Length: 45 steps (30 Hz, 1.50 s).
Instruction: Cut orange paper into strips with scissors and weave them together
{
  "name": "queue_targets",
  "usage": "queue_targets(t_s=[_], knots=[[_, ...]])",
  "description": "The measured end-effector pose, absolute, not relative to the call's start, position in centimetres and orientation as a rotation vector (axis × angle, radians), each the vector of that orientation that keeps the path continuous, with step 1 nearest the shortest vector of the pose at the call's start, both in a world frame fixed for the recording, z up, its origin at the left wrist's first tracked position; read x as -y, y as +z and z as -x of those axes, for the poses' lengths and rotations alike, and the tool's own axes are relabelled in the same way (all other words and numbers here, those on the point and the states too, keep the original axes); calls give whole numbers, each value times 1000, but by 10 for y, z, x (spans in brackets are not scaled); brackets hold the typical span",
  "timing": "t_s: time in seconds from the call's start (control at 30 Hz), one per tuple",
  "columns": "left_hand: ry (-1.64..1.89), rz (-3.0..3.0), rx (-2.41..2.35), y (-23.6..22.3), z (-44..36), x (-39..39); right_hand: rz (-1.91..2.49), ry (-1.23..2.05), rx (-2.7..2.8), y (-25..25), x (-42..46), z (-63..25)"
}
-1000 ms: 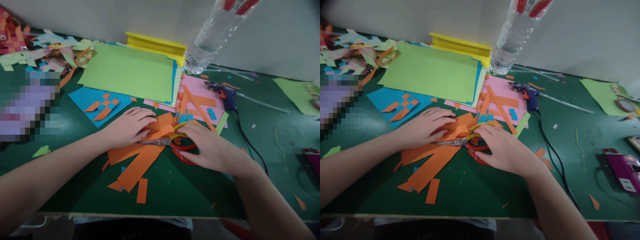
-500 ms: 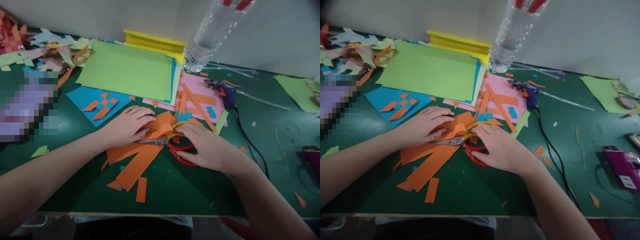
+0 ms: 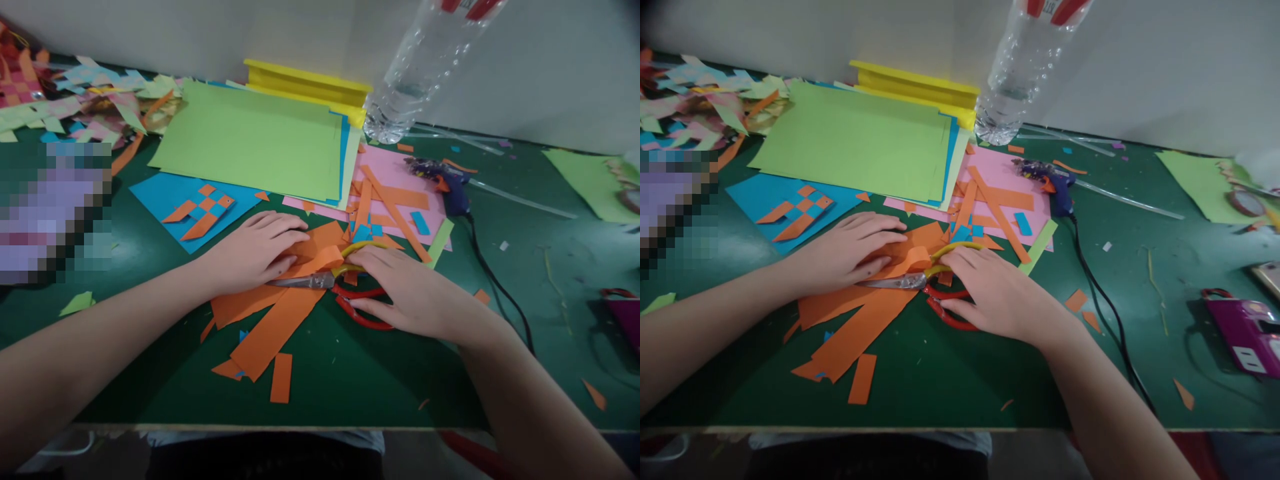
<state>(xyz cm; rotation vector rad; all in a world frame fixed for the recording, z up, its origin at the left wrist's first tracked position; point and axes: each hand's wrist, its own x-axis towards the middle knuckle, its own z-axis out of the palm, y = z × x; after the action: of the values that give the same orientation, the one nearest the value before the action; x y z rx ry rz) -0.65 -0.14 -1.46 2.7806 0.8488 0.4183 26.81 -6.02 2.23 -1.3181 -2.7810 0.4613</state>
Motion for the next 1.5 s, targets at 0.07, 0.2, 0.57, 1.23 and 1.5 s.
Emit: queue_targets(t_s=[0.07, 0.2, 0.57, 1.23, 1.5], knots=[[419, -2781, -847, -15, 7, 2, 1319, 459, 2788, 22, 60, -268], [424, -2781, -847, -15, 7, 2, 1323, 454, 2785, 22, 61, -268], [419, -2787, -847, -14, 7, 2, 1337, 499, 2759, 22, 59, -269], [362, -2758, -864, -11, 7, 1, 1317, 500, 2780, 24, 59, -268], [363, -2763, -864, -10, 7, 2, 1314, 509, 2768, 24, 59, -268]])
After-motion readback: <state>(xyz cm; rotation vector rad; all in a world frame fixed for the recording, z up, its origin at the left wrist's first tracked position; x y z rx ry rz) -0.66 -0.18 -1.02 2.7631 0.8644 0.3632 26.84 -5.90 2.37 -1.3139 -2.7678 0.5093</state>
